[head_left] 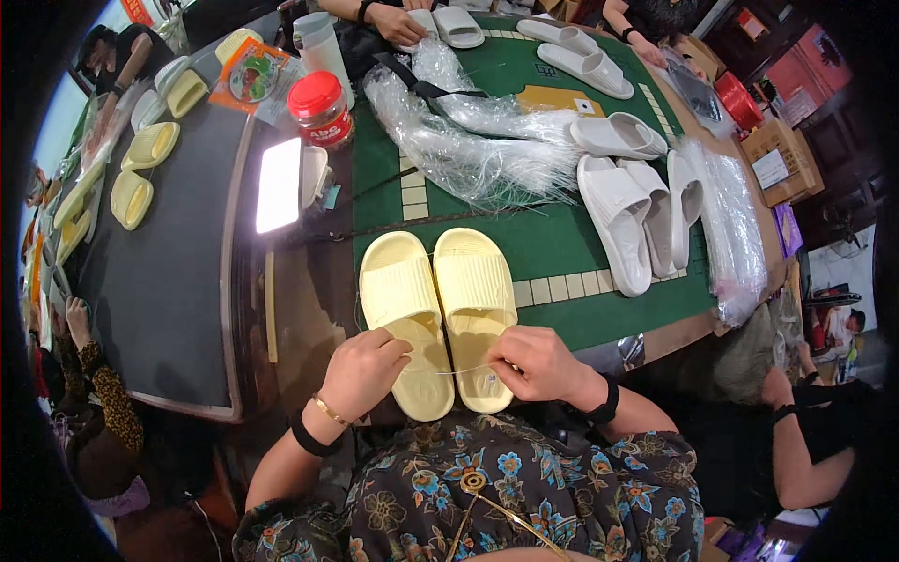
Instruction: Manually assemble and inspect white and yellow slides or sandals at a workstation.
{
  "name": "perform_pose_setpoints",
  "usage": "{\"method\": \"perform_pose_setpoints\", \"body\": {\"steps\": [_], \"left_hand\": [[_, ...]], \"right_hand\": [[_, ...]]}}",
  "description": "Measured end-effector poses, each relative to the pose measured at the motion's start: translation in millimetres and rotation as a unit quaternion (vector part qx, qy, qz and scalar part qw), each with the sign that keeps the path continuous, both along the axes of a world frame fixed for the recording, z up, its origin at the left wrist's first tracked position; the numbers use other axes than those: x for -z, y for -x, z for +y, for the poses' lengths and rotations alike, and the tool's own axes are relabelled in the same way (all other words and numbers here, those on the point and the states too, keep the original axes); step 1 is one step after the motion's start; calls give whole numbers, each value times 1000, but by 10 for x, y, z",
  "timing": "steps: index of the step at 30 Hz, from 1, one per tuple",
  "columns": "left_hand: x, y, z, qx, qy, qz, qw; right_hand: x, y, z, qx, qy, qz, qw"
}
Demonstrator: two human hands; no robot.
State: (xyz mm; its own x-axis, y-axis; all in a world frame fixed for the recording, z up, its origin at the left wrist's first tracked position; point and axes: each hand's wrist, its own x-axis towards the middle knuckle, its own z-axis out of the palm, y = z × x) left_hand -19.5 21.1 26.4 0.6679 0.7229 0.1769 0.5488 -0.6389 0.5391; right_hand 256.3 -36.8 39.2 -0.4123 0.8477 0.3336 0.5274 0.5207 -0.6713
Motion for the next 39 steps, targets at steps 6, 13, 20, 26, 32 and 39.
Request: {"method": "perform_pose_setpoints", "body": {"steps": [6,13,20,26,32,39], "left_hand": [[-77,26,-90,52,84,28,995],[110,168,-133,61,36,50,996],[-279,185,-251,116,30,38,992],[-566,114,-398,196,45,31,979],[-597,56,-453,220,11,18,975],[-565,71,-473,182,-28,51,982]], "right_hand": [[99,23,-45,2,1,1,1000],[139,63,-102,-20,13,-2,1000],[232,138,-210,-57,35,5,998],[195,199,-246,-112,44,2,993],[149,205,-267,-133,39,-7,990],[78,257,-239,-147,13,12,989]]}}
